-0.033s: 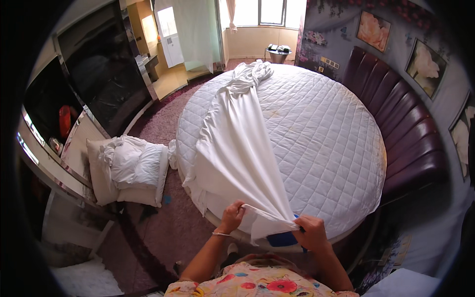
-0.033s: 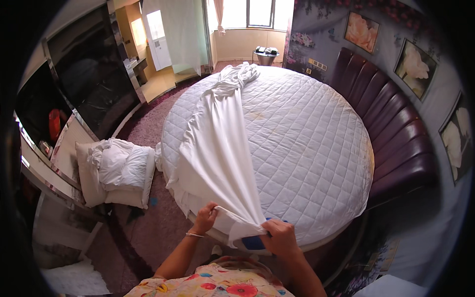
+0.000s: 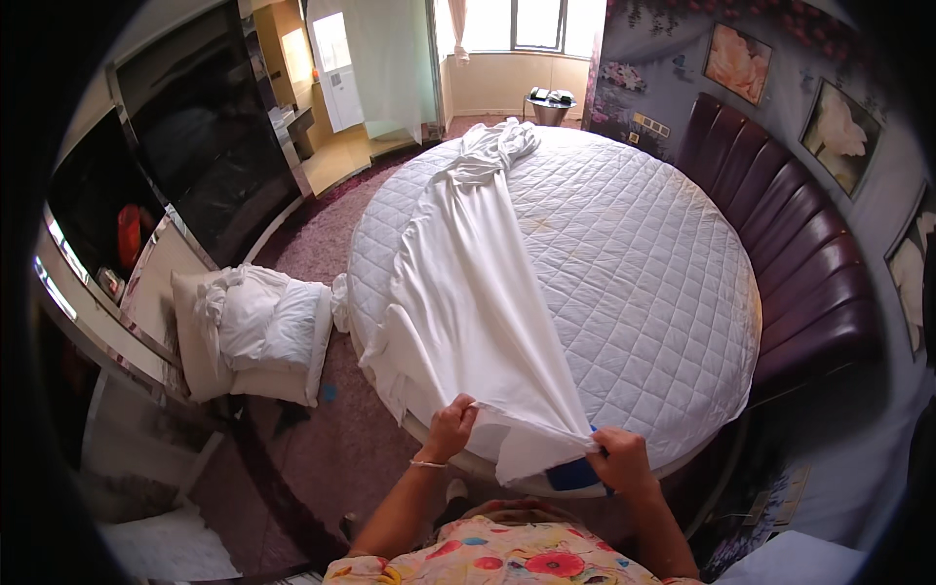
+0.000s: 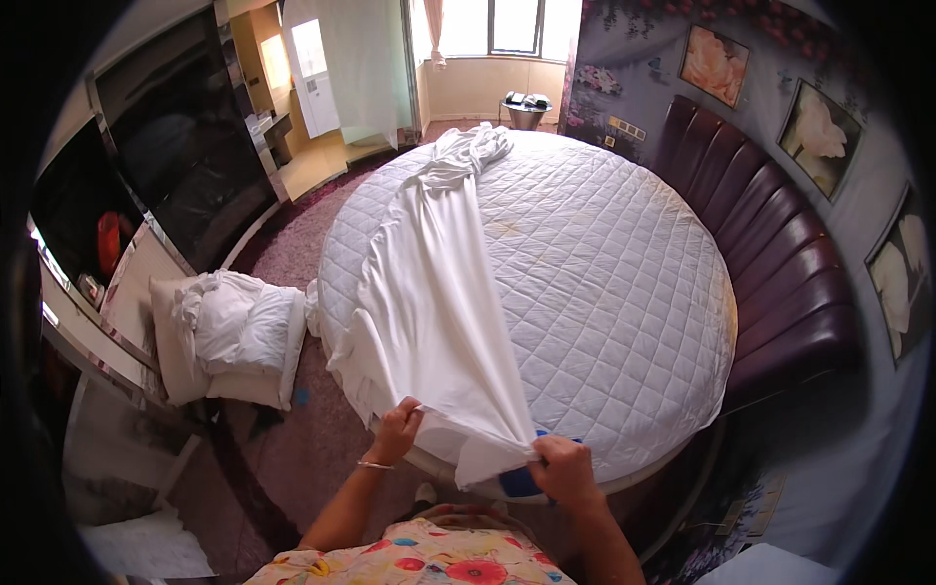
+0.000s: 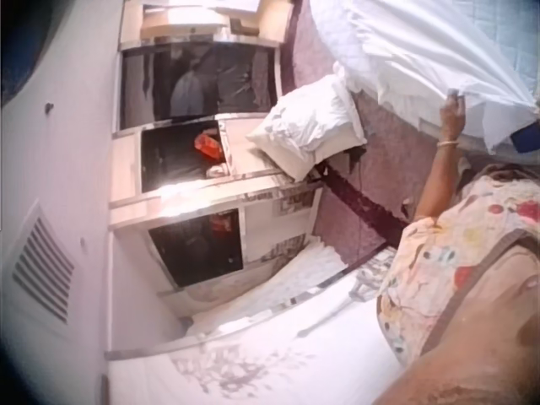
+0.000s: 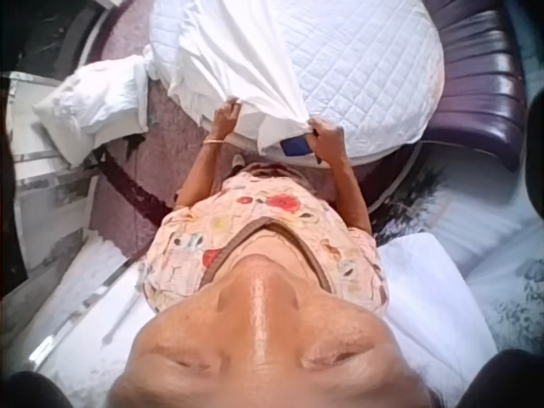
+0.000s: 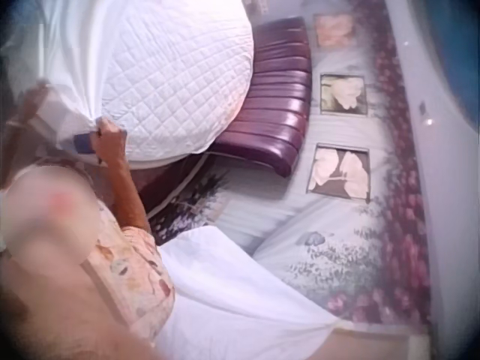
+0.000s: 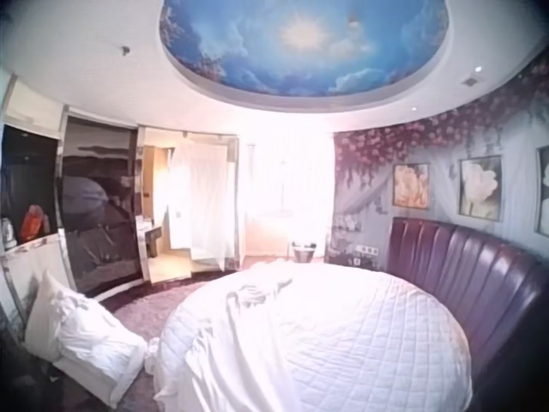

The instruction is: The person wipes a round mattress with a blue cloth, then picks up a white sheet and spreads it over the mattress, smoothing it out.

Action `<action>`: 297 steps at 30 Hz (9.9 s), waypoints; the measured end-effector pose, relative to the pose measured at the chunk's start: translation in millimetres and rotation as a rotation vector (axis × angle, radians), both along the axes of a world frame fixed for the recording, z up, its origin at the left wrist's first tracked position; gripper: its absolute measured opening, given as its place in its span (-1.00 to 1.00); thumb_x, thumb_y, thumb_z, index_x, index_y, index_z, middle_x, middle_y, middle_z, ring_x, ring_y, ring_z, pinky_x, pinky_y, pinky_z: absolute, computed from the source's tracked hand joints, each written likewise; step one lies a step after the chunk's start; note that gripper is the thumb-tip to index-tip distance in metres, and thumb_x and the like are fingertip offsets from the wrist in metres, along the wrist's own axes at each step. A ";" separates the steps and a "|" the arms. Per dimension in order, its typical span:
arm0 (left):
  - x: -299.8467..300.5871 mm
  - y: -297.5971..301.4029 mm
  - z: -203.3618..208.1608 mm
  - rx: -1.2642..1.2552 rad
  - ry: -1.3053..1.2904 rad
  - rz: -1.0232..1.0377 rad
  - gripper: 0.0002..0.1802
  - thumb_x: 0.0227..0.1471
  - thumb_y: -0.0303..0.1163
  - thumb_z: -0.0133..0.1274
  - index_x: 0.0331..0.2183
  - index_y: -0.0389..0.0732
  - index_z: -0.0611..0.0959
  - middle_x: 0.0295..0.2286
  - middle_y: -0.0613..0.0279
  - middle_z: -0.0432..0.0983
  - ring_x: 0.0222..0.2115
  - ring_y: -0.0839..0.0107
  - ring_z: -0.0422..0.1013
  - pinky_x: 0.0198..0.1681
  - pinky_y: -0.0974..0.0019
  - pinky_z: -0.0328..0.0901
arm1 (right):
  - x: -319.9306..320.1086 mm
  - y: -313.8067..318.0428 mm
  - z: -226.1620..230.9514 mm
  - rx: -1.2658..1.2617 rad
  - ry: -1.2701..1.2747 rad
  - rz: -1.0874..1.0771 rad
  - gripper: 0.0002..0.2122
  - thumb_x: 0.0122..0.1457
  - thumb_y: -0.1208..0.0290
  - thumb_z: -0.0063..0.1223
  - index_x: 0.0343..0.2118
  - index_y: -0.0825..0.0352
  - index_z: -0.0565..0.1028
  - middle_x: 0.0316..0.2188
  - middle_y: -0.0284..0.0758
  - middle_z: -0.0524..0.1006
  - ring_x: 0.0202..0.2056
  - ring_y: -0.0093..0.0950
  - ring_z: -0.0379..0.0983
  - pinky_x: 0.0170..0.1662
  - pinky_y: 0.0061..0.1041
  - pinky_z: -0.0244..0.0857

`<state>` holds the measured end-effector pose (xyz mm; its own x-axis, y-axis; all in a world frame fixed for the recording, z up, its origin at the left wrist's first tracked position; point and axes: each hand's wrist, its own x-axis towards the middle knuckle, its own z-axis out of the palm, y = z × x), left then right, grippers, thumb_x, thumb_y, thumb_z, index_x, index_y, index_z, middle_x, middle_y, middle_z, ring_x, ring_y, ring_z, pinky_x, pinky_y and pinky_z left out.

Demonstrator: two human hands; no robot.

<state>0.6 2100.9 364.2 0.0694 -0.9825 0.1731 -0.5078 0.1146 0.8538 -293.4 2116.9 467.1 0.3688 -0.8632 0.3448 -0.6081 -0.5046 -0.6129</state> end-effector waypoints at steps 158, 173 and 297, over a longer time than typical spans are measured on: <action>-24.9 48.0 46.3 -0.049 -0.298 -0.062 -0.85 -0.04 -0.38 0.04 -0.34 -0.17 0.53 -0.62 -0.05 0.49 -0.54 -0.06 0.47 -0.51 0.03 0.34 | 21.6 23.3 -29.9 0.124 0.111 0.051 -0.30 -0.12 0.30 0.33 0.12 0.35 0.28 0.02 -0.02 0.39 0.00 -0.12 0.39 -0.03 -0.29 0.35; -45.2 39.4 53.7 -0.005 0.066 -0.338 -0.87 -0.09 -0.52 0.08 -0.37 -0.22 0.56 -0.48 0.07 0.49 -0.41 0.07 0.46 -0.34 0.22 0.34 | 47.2 19.8 -17.5 0.230 -0.185 0.022 -0.88 -0.01 0.48 0.06 -0.39 0.34 0.54 -0.45 -0.18 0.55 -0.41 -0.18 0.51 -0.35 -0.33 0.37; 36.3 88.3 49.4 -0.263 -0.042 -0.007 -0.65 -0.27 -0.69 -0.01 -0.32 -0.23 0.61 -0.38 0.06 0.55 -0.31 0.08 0.48 -0.20 0.17 0.38 | 108.8 79.6 -50.8 0.296 0.088 -0.058 -0.58 -0.04 0.30 0.18 -0.07 0.25 0.47 -0.48 -0.29 0.53 -0.42 -0.26 0.52 -0.35 -0.35 0.39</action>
<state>36.9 2189.3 413.6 0.0506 -0.9039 0.4248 -0.5405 0.3329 0.7727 -184.6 2196.5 416.3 0.3329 -0.9419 0.0444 -0.6881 -0.2748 -0.6716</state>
